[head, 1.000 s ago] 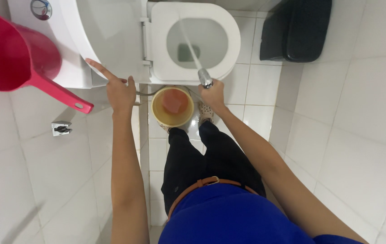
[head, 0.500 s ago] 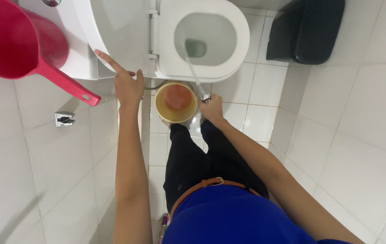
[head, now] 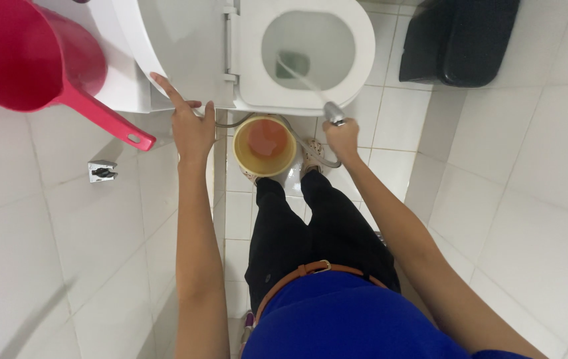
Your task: The person fills a yellow bucket with water from a handheld bidet sprayer, then pours a cleaning liquid from a white bottle into the toilet bowl. They use the sprayer to rinse the toilet bowl and the bucket, and later pour more cleaning liquid into the toilet.
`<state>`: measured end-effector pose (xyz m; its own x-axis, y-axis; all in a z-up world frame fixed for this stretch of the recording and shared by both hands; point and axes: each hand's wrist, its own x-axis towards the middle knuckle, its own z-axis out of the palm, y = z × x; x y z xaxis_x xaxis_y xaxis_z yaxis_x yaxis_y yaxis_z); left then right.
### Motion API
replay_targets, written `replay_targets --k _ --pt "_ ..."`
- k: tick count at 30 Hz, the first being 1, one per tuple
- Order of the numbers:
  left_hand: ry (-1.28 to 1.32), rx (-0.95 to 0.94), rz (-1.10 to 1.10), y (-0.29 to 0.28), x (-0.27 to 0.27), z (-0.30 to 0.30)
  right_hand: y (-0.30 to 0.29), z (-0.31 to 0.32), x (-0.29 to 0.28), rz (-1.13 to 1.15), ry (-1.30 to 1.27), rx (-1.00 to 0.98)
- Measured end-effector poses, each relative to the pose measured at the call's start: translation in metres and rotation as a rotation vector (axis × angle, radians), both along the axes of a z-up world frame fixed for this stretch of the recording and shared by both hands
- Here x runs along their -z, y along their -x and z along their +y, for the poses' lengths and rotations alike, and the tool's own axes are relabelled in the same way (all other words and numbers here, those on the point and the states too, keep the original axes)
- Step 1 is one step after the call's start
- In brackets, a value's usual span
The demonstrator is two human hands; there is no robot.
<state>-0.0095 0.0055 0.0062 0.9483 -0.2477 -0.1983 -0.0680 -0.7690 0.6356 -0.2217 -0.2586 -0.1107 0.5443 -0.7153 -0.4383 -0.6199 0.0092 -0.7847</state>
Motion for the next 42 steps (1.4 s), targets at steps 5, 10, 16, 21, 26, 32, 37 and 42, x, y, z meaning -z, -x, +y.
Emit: replay_targets --k 5,10,16,21,26,32,37,42 --pt "-0.007 0.033 -0.046 -0.002 0.004 0.005 -0.005 0.009 -0.017 -0.063 -0.042 -0.021" --pt "-0.048 0.048 -0.014 -0.002 0.005 0.005 -0.009 0.034 -0.023 -0.131 -0.122 0.003" --pt "-0.074 0.079 -0.008 -0.006 0.014 0.006 -0.022 0.074 -0.046 -0.123 -0.073 -0.354" --pt "-0.066 0.094 -0.015 -0.006 0.012 0.006 -0.038 0.085 -0.048 -0.023 -0.057 -0.349" --pt "-0.078 0.091 0.011 -0.006 0.010 0.006 -0.055 0.084 -0.047 -0.129 -0.018 -0.193" --pt "-0.077 0.089 0.028 -0.006 0.010 0.006 -0.051 0.078 -0.029 -0.118 0.044 -0.060" --pt "-0.074 0.098 0.028 -0.007 0.009 0.007 -0.001 0.015 0.054 -0.001 0.019 0.231" --pt "-0.092 0.111 0.029 -0.006 0.005 0.009 0.015 -0.010 0.003 0.139 -0.066 0.296"
